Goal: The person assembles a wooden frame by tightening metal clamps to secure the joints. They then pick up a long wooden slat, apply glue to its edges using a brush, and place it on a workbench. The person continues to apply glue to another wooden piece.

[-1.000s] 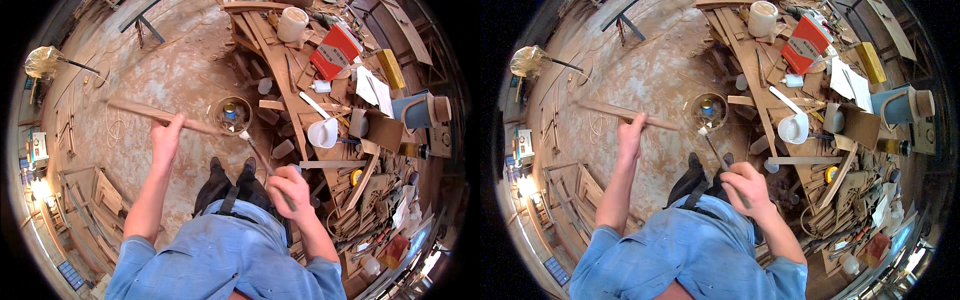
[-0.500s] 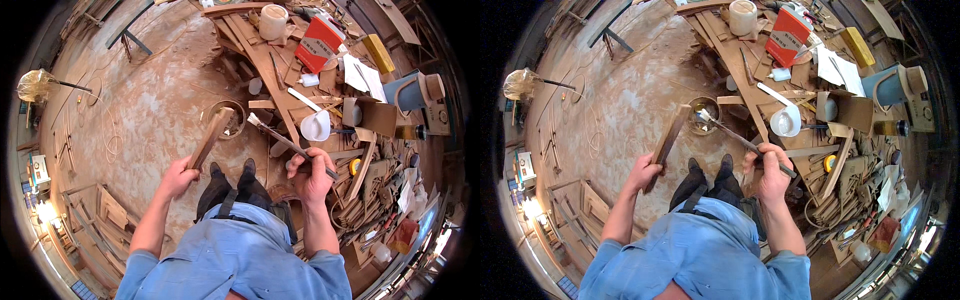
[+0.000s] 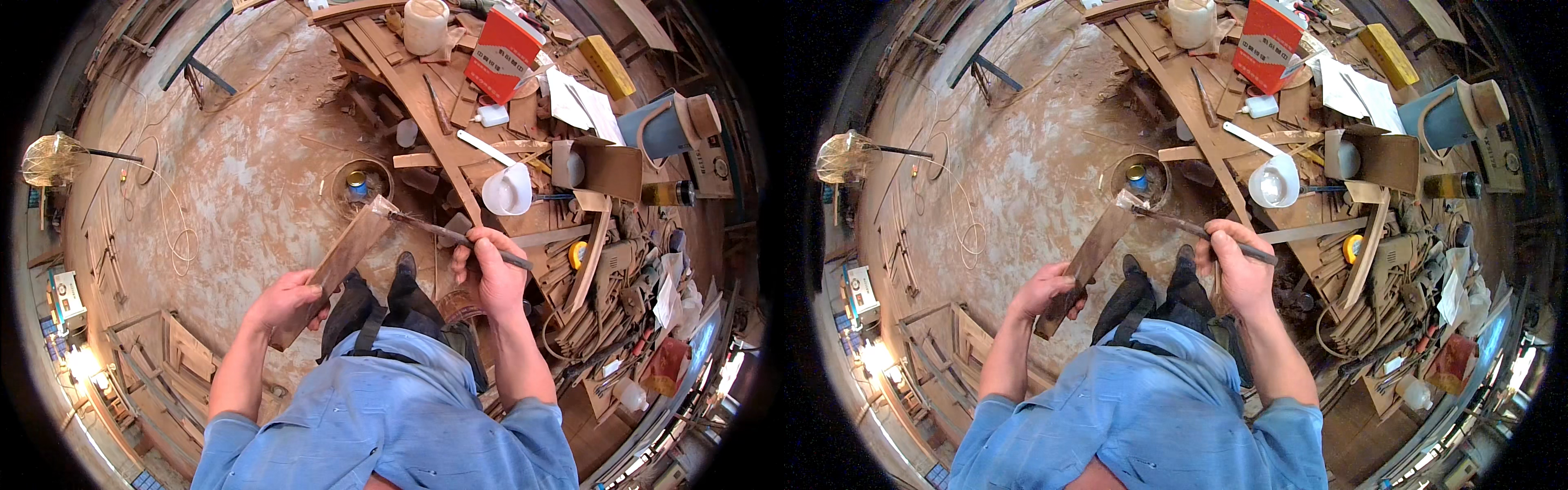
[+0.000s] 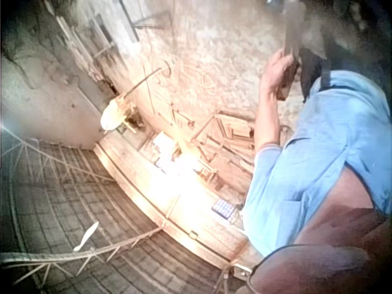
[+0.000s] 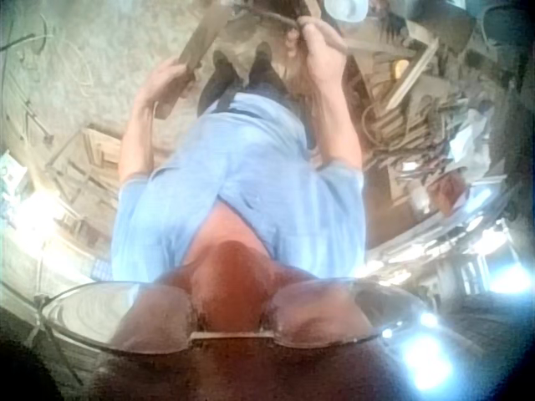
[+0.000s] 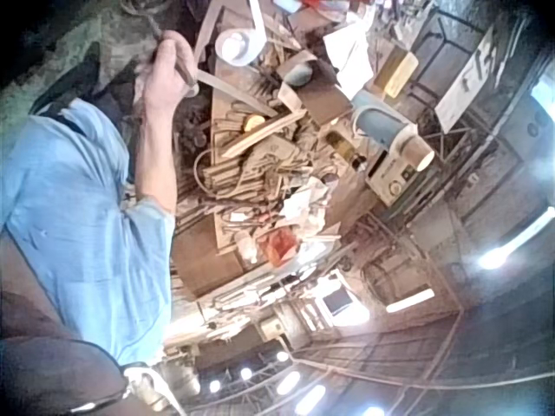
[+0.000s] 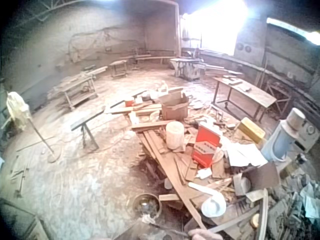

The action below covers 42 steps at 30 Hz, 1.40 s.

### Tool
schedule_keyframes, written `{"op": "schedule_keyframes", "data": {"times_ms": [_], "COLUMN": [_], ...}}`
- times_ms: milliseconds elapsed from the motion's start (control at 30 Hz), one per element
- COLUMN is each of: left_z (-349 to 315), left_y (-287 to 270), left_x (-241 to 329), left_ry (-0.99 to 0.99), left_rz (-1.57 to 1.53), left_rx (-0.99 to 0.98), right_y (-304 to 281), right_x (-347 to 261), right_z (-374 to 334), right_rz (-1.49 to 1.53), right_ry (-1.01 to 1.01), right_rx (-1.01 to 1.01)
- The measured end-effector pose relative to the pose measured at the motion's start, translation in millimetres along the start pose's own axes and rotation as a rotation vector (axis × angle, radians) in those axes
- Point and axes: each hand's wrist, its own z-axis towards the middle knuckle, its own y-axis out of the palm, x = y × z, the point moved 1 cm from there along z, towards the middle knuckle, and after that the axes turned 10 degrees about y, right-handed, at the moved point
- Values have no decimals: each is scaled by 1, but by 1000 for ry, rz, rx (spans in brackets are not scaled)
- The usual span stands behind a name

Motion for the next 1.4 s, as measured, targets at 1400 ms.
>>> {"op": "schedule_keyframes", "data": {"times_ms": [1400], "left_z": [2], "left_y": [7], "left_x": [-7], "left_ry": [59], "left_rz": [-216], "left_rx": [108], "right_y": [-167], "right_x": [-29], "right_z": [93], "right_rz": [-273], "right_ry": [97], "right_rx": [630]}}
